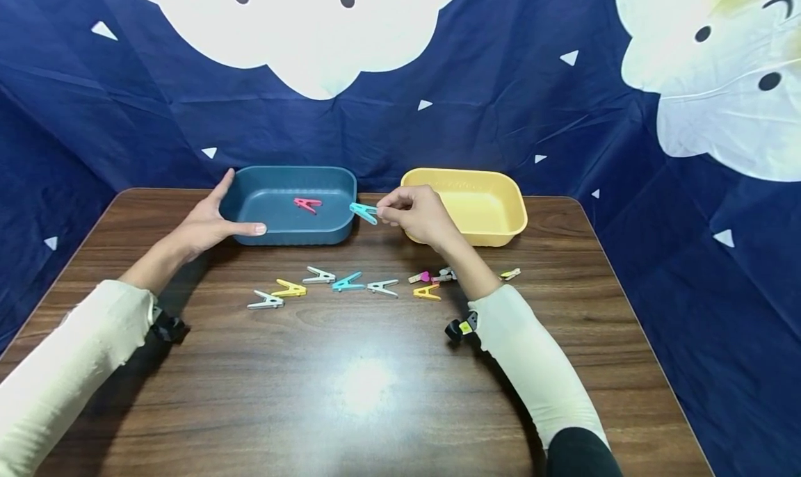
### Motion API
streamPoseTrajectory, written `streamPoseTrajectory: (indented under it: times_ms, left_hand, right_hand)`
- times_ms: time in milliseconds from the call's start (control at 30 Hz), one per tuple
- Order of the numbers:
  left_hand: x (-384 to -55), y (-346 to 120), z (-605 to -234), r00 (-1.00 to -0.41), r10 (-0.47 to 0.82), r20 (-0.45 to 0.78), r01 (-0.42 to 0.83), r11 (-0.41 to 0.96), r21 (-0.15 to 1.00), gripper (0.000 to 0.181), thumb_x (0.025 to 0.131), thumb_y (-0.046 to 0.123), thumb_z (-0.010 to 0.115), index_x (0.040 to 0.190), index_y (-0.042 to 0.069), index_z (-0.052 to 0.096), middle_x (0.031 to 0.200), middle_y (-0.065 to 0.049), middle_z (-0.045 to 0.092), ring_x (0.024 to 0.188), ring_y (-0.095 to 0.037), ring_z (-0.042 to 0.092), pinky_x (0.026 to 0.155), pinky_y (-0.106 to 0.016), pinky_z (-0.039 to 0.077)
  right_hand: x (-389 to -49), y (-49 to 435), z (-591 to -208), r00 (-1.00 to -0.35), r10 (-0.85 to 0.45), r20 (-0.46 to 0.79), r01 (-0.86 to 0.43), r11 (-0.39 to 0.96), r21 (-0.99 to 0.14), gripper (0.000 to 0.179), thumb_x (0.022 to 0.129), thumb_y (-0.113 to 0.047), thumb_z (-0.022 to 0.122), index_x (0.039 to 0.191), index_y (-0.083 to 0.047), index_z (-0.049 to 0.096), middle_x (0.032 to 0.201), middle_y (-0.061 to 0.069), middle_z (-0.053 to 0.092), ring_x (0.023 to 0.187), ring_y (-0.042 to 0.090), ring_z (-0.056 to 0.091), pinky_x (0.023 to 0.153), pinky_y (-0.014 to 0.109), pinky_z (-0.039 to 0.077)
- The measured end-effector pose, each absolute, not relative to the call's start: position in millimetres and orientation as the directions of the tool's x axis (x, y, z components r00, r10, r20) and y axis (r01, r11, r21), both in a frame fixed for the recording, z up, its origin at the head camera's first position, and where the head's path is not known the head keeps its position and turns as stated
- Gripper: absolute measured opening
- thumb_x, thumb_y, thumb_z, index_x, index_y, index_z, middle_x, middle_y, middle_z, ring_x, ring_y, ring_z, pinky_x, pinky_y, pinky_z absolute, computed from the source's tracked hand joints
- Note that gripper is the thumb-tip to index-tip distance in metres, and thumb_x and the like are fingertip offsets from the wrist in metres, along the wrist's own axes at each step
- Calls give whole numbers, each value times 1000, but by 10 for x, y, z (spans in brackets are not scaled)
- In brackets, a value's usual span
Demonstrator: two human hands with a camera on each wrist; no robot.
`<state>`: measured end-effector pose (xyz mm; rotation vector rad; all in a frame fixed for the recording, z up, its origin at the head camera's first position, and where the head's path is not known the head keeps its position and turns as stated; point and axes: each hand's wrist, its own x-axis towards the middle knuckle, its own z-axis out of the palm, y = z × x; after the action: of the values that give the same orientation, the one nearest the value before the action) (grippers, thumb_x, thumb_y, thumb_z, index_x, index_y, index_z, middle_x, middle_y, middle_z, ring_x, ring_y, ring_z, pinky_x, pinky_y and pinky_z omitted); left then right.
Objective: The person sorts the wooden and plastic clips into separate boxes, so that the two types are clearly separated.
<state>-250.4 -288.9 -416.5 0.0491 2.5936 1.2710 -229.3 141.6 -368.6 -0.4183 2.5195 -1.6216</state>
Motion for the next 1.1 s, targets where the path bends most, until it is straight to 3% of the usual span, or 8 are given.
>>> streamPoseTrajectory:
  times_ms: [233,500,767,900,967,1100]
  left_hand:
    - [-2507,-2886,-4182,-968,145,-207,-75,618,783,151,87,52,99,174,48,-24,190,-2,-17,178,-38,-8,141,-73,12]
    - [-2503,-2894,-4182,-968,144,-206,-74,619,782,151,87,50,99,175,47,-24,190,-3,-17,178,-39,-8,141,-73,11]
    - [-2510,-2891,-4182,-968,143,-208,-77,617,783,150,88,50,99,175,47,-24,190,-3,-17,178,-39,-9,141,-73,11]
    - [-2506,-2893,-4187,-967,144,-210,-77,618,782,150,88,51,98,174,48,-25,190,-2,-17,178,-39,-9,141,-73,11]
    - [-2505,-2897,-4188,-967,146,-209,-76,618,782,150,88,51,98,174,47,-25,190,-2,-18,178,-39,-9,141,-74,11]
    - [-2510,-2896,-4188,-967,148,-210,-74,621,781,150,88,51,98,174,48,-25,190,-1,-19,178,-38,-10,140,-74,11]
  right_hand:
    - [-2313,1281,-3690,-950,-305,64,-185,386,-904,10,105,-8,82,107,0,86,93,16,82,91,40,73,75,25,59]
    - [-2349,1096,-3674,-947,-312,76,-187,344,-920,9,104,-5,81,107,2,86,90,10,80,93,43,74,74,21,61]
    - [-2373,928,-3623,-941,-326,93,-215,361,-907,10,105,-9,81,109,-1,86,98,21,81,94,44,73,75,24,62]
    - [-2380,847,-3593,-939,-328,102,-224,359,-906,9,105,-9,81,109,-2,87,93,11,81,90,34,74,76,23,63]
    - [-2387,813,-3582,-937,-330,112,-232,352,-907,9,105,-8,81,108,-2,87,93,10,82,89,31,74,79,28,66]
    - [-2400,752,-3560,-934,-331,138,-259,357,-897,9,104,-7,81,108,-2,87,94,9,83,83,19,71,76,27,63]
